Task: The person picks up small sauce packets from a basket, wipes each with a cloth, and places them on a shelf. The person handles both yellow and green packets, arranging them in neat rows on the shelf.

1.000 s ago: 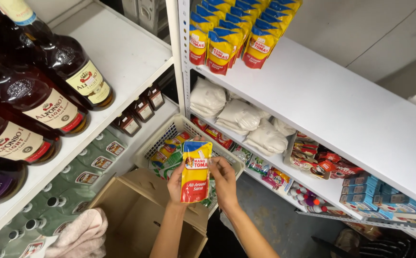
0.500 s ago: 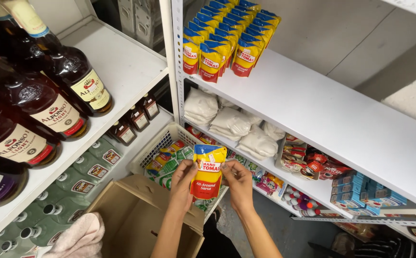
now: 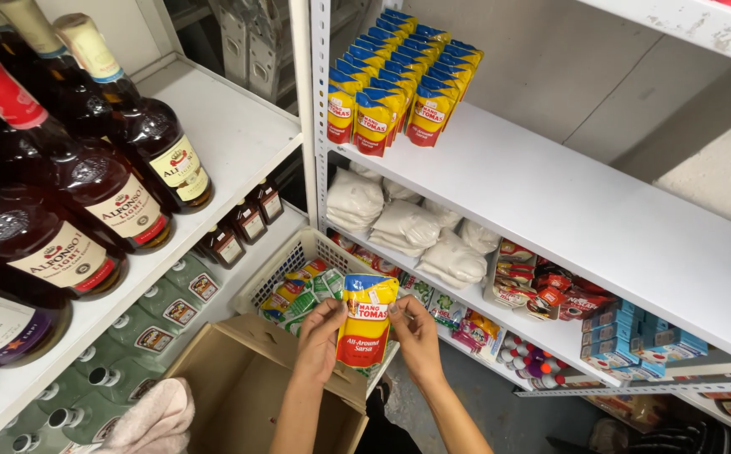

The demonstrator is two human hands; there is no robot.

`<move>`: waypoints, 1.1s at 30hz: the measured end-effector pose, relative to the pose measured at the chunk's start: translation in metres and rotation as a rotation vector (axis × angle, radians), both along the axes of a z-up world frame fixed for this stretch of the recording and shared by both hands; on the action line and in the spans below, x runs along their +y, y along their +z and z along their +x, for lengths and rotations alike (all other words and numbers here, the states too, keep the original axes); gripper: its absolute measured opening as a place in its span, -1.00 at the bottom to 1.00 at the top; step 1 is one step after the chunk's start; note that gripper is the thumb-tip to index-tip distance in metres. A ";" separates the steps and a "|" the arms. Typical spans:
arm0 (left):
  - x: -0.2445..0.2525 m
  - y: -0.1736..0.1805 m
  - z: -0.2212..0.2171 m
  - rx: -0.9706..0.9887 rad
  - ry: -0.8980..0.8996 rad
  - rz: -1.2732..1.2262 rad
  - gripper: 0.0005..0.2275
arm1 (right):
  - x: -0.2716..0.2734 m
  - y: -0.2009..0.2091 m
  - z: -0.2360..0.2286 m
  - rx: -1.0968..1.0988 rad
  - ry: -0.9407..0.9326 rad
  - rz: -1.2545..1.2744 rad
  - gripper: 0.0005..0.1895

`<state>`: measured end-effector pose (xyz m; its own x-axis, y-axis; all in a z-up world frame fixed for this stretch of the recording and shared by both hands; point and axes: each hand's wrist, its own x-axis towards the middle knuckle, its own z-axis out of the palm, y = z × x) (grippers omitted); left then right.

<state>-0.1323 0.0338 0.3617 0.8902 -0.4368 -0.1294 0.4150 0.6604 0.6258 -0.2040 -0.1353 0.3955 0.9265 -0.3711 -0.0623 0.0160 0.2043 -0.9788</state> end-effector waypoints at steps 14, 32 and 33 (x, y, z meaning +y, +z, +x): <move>-0.020 -0.047 0.047 0.124 -0.022 -0.128 -0.92 | -0.042 -0.004 0.032 0.203 0.243 -0.048 -0.89; -0.218 -0.065 0.215 -0.451 -0.001 0.231 -0.54 | -0.174 0.074 0.223 -0.139 -0.268 -0.436 -0.89; -0.228 -0.068 0.219 -0.510 0.010 0.274 -0.54 | -0.179 0.072 0.230 -0.155 -0.273 -0.452 -0.88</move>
<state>0.0863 -0.1942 0.2936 0.8734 -0.4394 0.2102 0.0104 0.4481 0.8939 0.0264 -0.3139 0.4680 0.7783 -0.5574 0.2891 0.1607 -0.2682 -0.9499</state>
